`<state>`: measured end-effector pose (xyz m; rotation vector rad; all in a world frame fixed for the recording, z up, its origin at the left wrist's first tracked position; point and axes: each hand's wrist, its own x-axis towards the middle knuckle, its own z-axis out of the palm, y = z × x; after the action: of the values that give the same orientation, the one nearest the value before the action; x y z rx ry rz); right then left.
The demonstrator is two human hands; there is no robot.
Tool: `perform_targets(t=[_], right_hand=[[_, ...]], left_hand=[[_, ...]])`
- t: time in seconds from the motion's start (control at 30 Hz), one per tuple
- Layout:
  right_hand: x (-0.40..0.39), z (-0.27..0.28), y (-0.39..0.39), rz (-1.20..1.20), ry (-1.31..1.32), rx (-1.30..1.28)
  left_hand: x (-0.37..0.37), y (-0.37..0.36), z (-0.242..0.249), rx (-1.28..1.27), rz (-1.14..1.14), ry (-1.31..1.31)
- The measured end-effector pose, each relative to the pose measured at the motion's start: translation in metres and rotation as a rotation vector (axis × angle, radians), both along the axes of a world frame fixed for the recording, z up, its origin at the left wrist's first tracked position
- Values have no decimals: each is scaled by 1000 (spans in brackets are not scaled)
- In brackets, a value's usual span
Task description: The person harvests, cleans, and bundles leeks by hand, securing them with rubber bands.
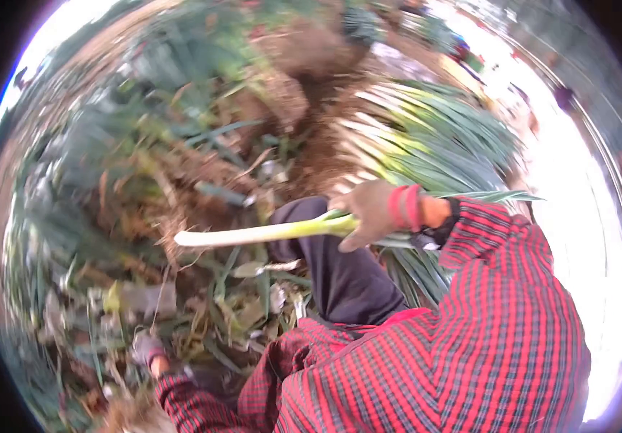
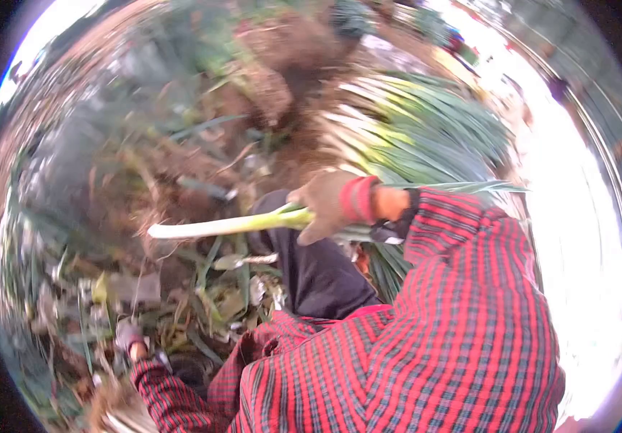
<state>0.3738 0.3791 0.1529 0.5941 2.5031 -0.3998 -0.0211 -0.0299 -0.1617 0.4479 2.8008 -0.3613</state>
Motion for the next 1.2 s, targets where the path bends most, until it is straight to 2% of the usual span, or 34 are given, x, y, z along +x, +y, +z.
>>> perform_targets(t=[0.07, 0.17, 0.2, 0.27, 0.3, 0.37, 0.4, 0.43, 0.47, 0.5, 0.53, 0.6, 0.7, 0.73, 0.83, 0.97, 1.07, 1.13, 1.2], right_hand=[[26, -10, -6, -121, 101, -51], [36, 5, -12, -313, 5, -90], [44, 5, -7, -346, 0, -90], [78, -1, -6, -466, 52, -92], [90, -1, -3, -542, 91, -106], [112, -8, 13, -584, 159, -72], [120, -12, 20, -599, 221, -134], [126, -16, 21, -585, 268, -107], [131, -19, 23, -574, 315, -78], [138, -33, 30, -674, 239, -72], [143, -38, 33, -688, 284, -59], [159, -41, 32, -749, 370, -18], [187, -24, 24, -754, 269, 217], [207, -25, 25, -794, 153, 320], [270, -23, 16, -931, 316, 514], [384, -4, 22, -1068, 314, 792], [469, 27, 37, -1009, 355, 1063], [524, 21, 54, -1027, 323, 1068], [577, 8, 103, -1046, 221, 1009]], left_hand=[[9, 31, 23, 74, -37, -48], [16, 49, 19, 88, -59, -80], [23, 57, 31, 136, 21, -141], [16, 37, 1, 136, 93, -100], [-5, 12, -26, 228, -5, -101], [-36, -19, -74, 244, 20, -80], [-44, -27, -83, 253, 32, -69], [-48, -28, -96, 155, 77, -67], [-40, -21, -87, 58, 119, -67], [-34, -18, -84, -12, 103, -75], [-14, -27, -84, 93, 124, -84], [-49, -46, -120, 250, -266, -210], [22, 39, -69, 205, -280, -213], [44, 67, -55, 206, -317, -226], [94, 116, -28, 191, -405, -266], [110, 147, -11, 144, -474, -309], [80, 128, -14, 125, -473, -341], [58, 81, -11, 68, -463, -344], [52, 33, -12, -31, -502, -334]])
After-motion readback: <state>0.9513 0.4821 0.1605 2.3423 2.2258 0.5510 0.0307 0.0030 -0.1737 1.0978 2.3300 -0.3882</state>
